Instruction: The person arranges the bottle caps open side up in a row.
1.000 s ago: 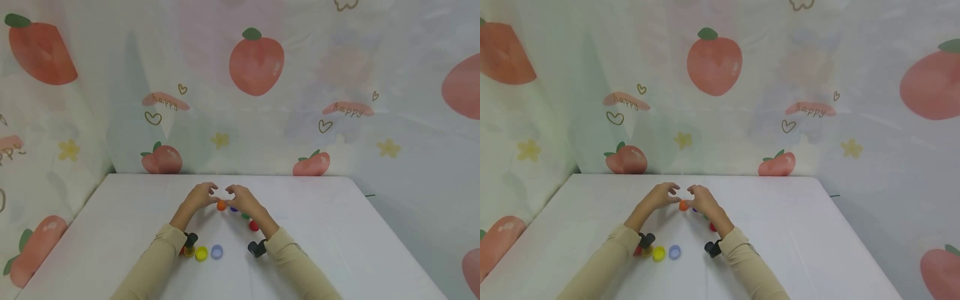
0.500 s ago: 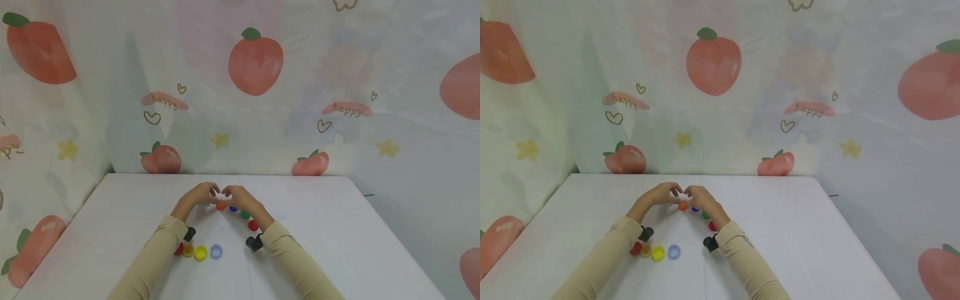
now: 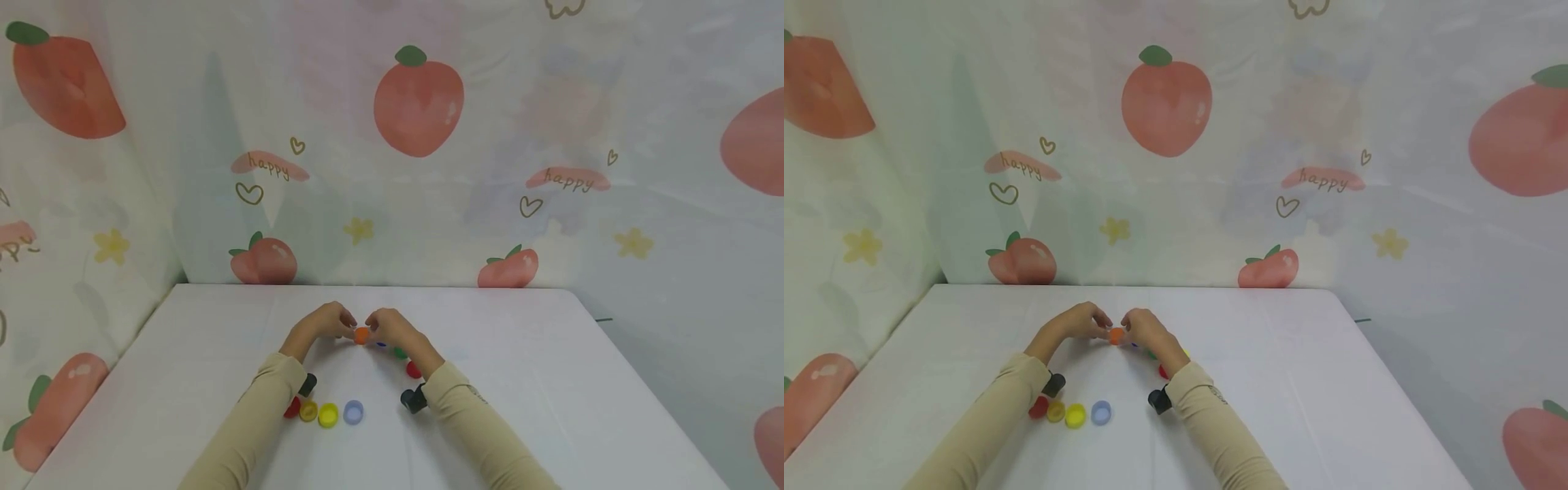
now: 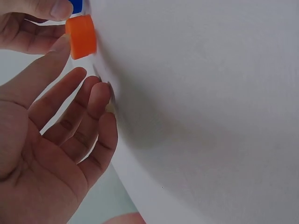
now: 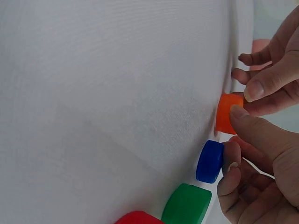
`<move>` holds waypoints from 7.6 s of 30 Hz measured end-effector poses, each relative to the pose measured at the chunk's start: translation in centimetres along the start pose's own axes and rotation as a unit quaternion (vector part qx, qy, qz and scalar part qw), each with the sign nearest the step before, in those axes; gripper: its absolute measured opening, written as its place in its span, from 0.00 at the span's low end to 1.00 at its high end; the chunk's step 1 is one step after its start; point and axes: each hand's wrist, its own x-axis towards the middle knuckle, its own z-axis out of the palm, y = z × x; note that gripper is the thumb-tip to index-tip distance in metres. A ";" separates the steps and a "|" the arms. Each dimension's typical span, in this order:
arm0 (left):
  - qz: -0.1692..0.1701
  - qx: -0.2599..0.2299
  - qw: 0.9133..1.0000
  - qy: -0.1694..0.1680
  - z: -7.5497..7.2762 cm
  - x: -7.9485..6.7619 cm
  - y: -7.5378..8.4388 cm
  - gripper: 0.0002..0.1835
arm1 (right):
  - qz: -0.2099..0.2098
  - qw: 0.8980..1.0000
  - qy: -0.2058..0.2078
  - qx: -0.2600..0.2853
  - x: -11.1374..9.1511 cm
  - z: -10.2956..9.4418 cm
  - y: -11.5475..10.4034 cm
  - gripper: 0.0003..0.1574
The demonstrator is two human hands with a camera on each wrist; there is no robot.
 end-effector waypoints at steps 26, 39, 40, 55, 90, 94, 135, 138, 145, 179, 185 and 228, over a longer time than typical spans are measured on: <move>0.009 -0.005 1.000 -0.001 0.4 -0.5 0.2 0.13 | -0.055 0.998 0.025 -0.033 -0.4 0.5 0.2 0.19; 0.058 -0.100 0.993 0.024 0.3 -2.1 0.5 0.12 | -0.090 0.995 0.037 -0.004 -1.4 -0.1 0.5 0.18; 0.056 -0.111 0.992 0.027 0.3 -2.2 0.6 0.12 | -0.091 0.995 0.040 -0.004 -1.6 -0.1 0.4 0.18; 0.063 -0.163 0.981 0.087 1.0 -4.7 2.8 0.13 | -0.086 0.989 0.044 0.108 -4.5 -1.4 0.3 0.21; 0.107 -0.199 0.967 0.114 2.9 -9.7 3.4 0.12 | -0.100 0.948 0.053 0.299 -8.6 0.1 -0.3 0.14; 0.114 -0.210 0.965 0.105 3.2 -9.7 3.3 0.13 | -0.112 0.942 0.059 0.310 -8.8 0.3 -0.3 0.14; 0.134 -0.034 0.990 -0.013 6.0 -9.7 4.1 0.10 | -0.101 0.986 -0.088 0.104 -11.1 -0.1 0.4 0.13; 0.140 -0.008 0.990 -0.019 6.2 -9.7 4.2 0.10 | -0.093 0.987 -0.094 0.094 -11.0 0.3 0.3 0.14; 0.138 0.021 0.990 -0.034 6.7 -9.8 4.3 0.09 | -0.067 0.989 -0.112 0.071 -11.0 1.0 0.0 0.16; 0.075 0.042 0.995 -0.049 7.5 -10.1 4.5 0.11 | -0.038 0.987 -0.136 0.073 -11.7 1.9 -0.3 0.16; 0.082 0.048 0.994 -0.049 7.3 -10.2 4.4 0.15 | -0.043 0.986 -0.143 0.070 -12.0 1.4 -0.4 0.19; 0.018 0.063 0.986 0.150 3.4 -6.2 6.3 0.17 | -0.025 0.996 0.056 0.067 -7.8 -2.0 2.2 0.20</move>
